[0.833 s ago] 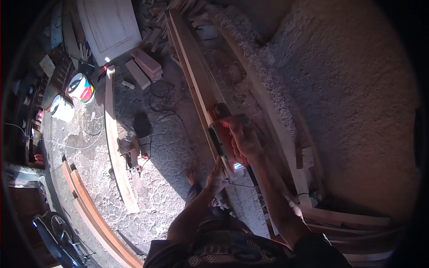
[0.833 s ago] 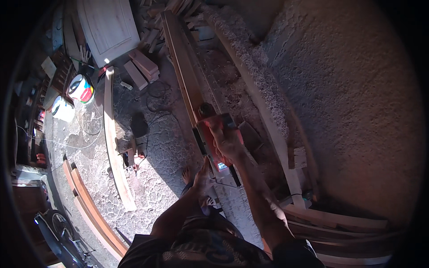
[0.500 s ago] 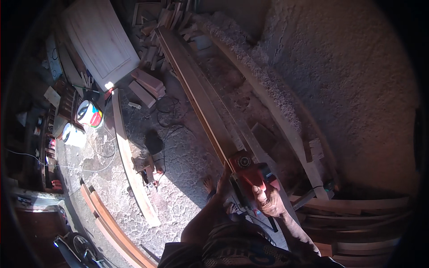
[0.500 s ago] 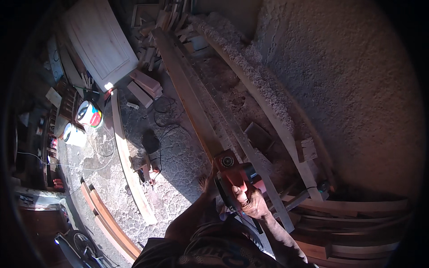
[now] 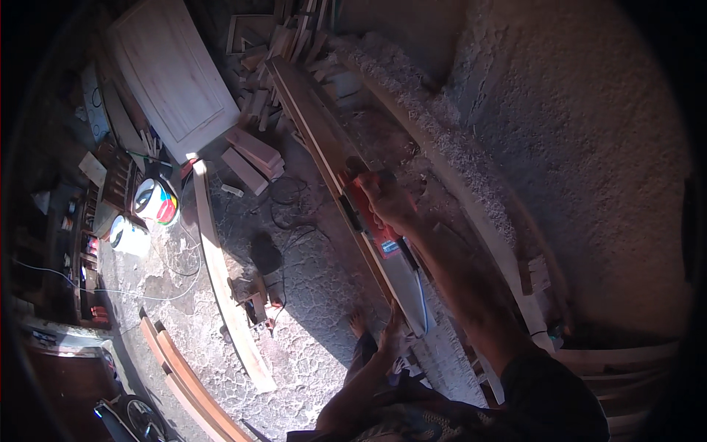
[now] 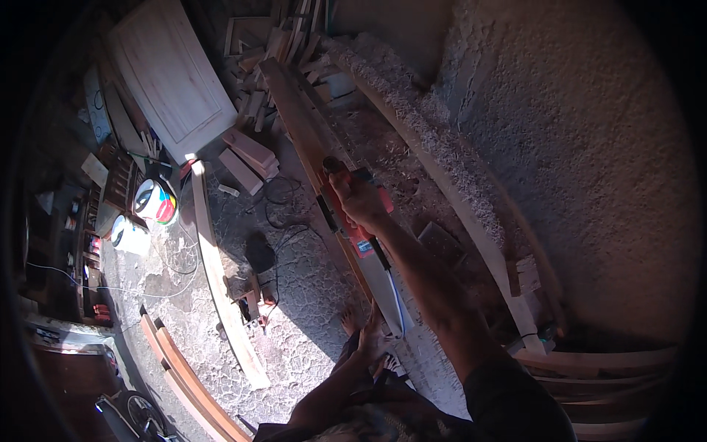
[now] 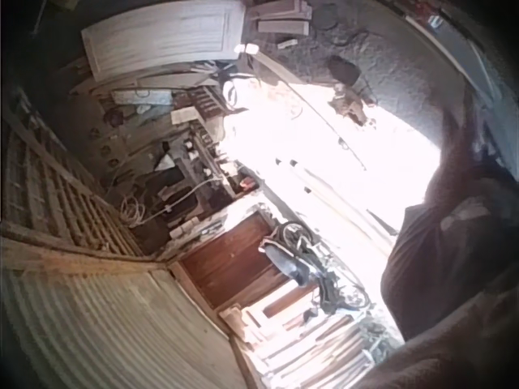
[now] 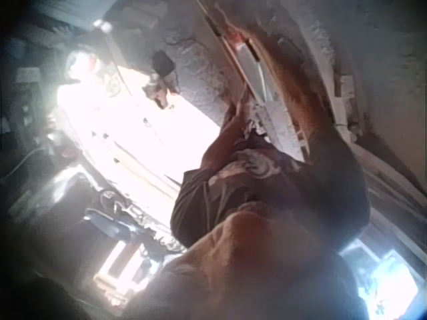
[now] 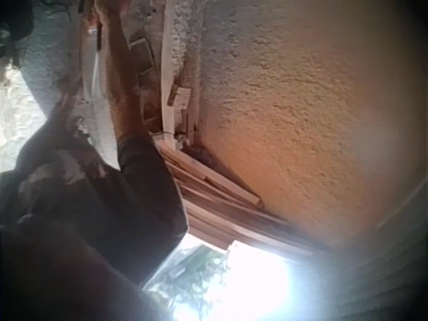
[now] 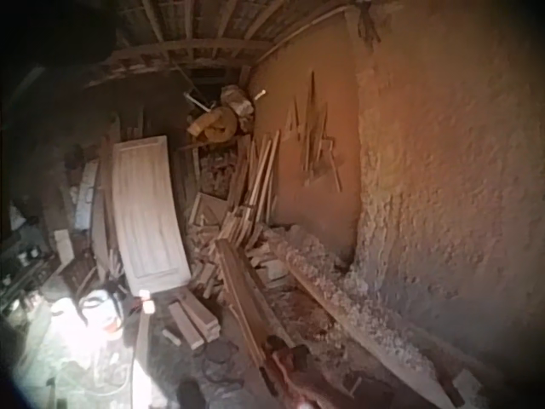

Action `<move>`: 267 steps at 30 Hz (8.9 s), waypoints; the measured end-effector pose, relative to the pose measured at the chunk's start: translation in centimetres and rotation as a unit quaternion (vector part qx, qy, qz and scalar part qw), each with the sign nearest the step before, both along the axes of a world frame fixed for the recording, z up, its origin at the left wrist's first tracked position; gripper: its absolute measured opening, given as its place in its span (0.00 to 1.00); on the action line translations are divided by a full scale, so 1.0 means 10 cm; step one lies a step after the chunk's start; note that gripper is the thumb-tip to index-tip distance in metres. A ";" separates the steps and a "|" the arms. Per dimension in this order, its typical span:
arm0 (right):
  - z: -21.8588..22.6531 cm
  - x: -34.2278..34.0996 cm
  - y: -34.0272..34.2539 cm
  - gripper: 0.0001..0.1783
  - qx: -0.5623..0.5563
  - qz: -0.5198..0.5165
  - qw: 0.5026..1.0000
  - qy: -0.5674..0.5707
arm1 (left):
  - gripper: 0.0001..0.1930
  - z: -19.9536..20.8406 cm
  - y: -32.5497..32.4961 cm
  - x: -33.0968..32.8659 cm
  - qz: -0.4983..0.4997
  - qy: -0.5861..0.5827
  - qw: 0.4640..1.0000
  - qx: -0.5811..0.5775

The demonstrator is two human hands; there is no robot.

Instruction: The person uses a power planer to smooth the edges of a long wooden board and then uses a circular saw to cut the board while it is supported on the floor.

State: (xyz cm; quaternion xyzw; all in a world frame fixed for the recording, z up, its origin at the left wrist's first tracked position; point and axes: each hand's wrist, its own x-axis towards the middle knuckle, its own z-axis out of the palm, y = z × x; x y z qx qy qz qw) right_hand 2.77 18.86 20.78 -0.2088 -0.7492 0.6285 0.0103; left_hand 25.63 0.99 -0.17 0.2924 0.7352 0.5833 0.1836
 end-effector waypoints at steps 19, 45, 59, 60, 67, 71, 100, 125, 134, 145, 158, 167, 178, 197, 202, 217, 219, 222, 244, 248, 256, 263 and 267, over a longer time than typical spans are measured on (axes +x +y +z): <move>0.07 3.80 -0.70 0.24 0.016 -0.008 0.998 -0.066 | 0.48 -0.28 -0.09 -0.03 -0.008 0.008 0.998 -0.058; 0.04 -0.52 -0.28 0.30 -0.014 0.005 1.000 -0.004 | 0.58 0.03 -0.18 -0.12 -0.009 0.005 0.997 -0.081; 0.02 -1.59 0.04 0.28 -0.034 -0.033 0.993 0.106 | 0.56 -0.25 -0.15 -0.03 -0.024 0.026 0.998 -0.057; 0.00 -1.28 0.04 0.28 -0.032 -0.036 0.992 0.116 | 0.56 -0.08 -0.15 -0.05 -0.024 0.007 0.998 -0.051; 0.05 1.67 -0.21 0.28 -0.048 -0.078 0.986 0.136 | 0.60 -0.01 -0.06 0.05 0.047 0.021 0.999 0.015; 0.07 3.27 -0.35 0.31 -0.095 -0.175 0.975 0.096 | 0.60 0.21 0.18 0.33 0.129 0.036 0.991 -0.007; -0.64 5.06 -0.69 0.23 -0.100 -0.117 0.985 -0.083 | 0.25 4.19 0.38 -0.87 0.334 0.263 0.892 0.152; -0.42 5.02 -0.64 0.29 0.023 -0.037 0.995 -0.089 | 0.16 4.20 0.43 -0.80 0.327 0.249 0.895 0.173; -0.23 4.99 -0.67 0.29 -0.048 -0.053 0.994 -0.079 | 0.16 4.20 0.43 -0.80 0.330 0.250 0.897 0.157; -0.38 5.06 -0.61 0.43 -0.040 -0.043 0.998 0.002 | 0.18 4.16 0.40 -0.76 0.321 0.265 0.898 0.144; -0.47 5.07 -0.61 0.37 -0.089 -0.054 0.994 0.030 | 0.22 4.16 0.42 -0.74 0.298 0.224 0.916 0.151; -0.38 5.05 -0.60 0.29 -0.010 -0.102 0.994 -0.033 | 0.23 3.83 0.40 -0.57 0.277 0.187 0.939 0.082; -0.20 5.00 -0.51 0.27 -0.144 -0.210 0.967 0.009 | 0.49 1.23 0.34 0.29 0.180 0.026 0.982 0.060; 0.45 3.49 -0.48 0.33 0.021 0.017 0.998 -0.054 | 0.19 -0.78 -0.47 1.26 -0.235 -0.027 0.962 -0.135; 0.23 3.82 -0.56 0.33 0.003 -0.015 0.994 -0.108 | 0.20 -0.81 -0.38 1.44 -0.319 0.057 0.936 -0.133; 0.12 3.38 -0.43 0.33 0.024 0.045 0.998 -0.046 | 0.25 0.18 -0.75 0.77 -0.214 0.006 0.953 -0.214; 0.06 3.06 -0.39 0.35 0.034 0.038 0.999 -0.017 | 0.25 0.31 -0.85 0.65 -0.086 -0.048 0.966 -0.240; -0.12 2.55 -0.40 0.34 0.031 0.017 0.994 0.099 | 0.33 -0.38 -0.99 0.33 0.124 -0.160 0.978 -0.056; 0.02 -1.62 0.17 0.27 -0.017 0.029 0.998 0.049 | 0.43 0.45 0.41 -1.78 -0.050 -0.249 0.965 0.058; 0.07 -2.54 0.21 0.23 -0.043 0.042 0.998 0.028 | 0.55 0.33 0.32 -1.80 -0.094 -0.266 0.959 0.030; 0.07 -4.03 0.48 0.27 -0.116 0.008 0.992 0.042 | 0.59 0.28 0.44 -1.87 -0.136 -0.289 0.947 0.032; -0.05 -2.57 0.25 0.30 -0.089 0.044 0.994 -0.037 | 0.59 0.44 0.28 -1.83 -0.064 -0.256 0.963 -0.053; 0.04 -0.76 0.13 0.34 -0.060 0.078 0.995 -0.030 | 0.61 0.57 0.03 -1.61 -0.107 -0.173 0.977 0.065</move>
